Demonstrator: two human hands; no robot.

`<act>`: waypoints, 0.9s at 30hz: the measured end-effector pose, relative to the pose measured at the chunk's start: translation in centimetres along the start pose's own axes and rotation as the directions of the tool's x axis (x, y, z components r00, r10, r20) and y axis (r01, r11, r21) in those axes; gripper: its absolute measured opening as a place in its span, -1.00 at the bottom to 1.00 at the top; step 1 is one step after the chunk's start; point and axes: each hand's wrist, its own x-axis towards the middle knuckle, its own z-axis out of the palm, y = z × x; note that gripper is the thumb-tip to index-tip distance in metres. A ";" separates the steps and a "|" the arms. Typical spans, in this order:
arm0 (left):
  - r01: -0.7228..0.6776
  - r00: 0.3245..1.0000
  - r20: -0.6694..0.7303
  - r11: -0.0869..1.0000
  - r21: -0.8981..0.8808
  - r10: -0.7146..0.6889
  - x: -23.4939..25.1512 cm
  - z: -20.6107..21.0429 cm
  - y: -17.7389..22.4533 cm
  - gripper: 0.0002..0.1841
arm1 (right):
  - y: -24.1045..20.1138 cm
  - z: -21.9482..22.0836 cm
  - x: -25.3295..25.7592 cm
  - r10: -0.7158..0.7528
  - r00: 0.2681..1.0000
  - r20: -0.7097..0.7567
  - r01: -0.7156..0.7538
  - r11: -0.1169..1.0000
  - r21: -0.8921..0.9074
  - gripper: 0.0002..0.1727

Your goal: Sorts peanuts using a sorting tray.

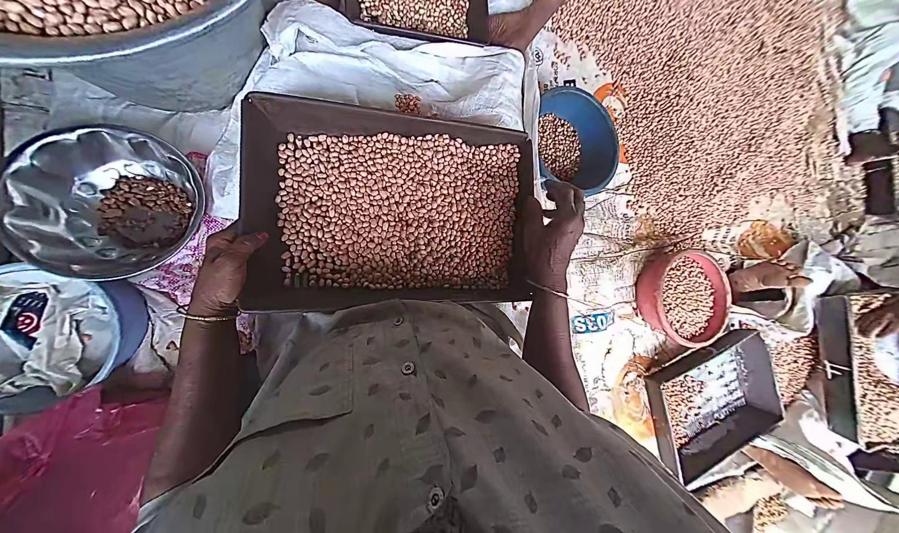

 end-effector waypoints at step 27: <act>0.013 1.000 -0.005 1.000 -0.015 -0.013 0.1 0.3 0.3 -0.80 | -8.9 10.4 -2.1 -0.540 0.751 0.381 0.572 0.819 0.033 -0.80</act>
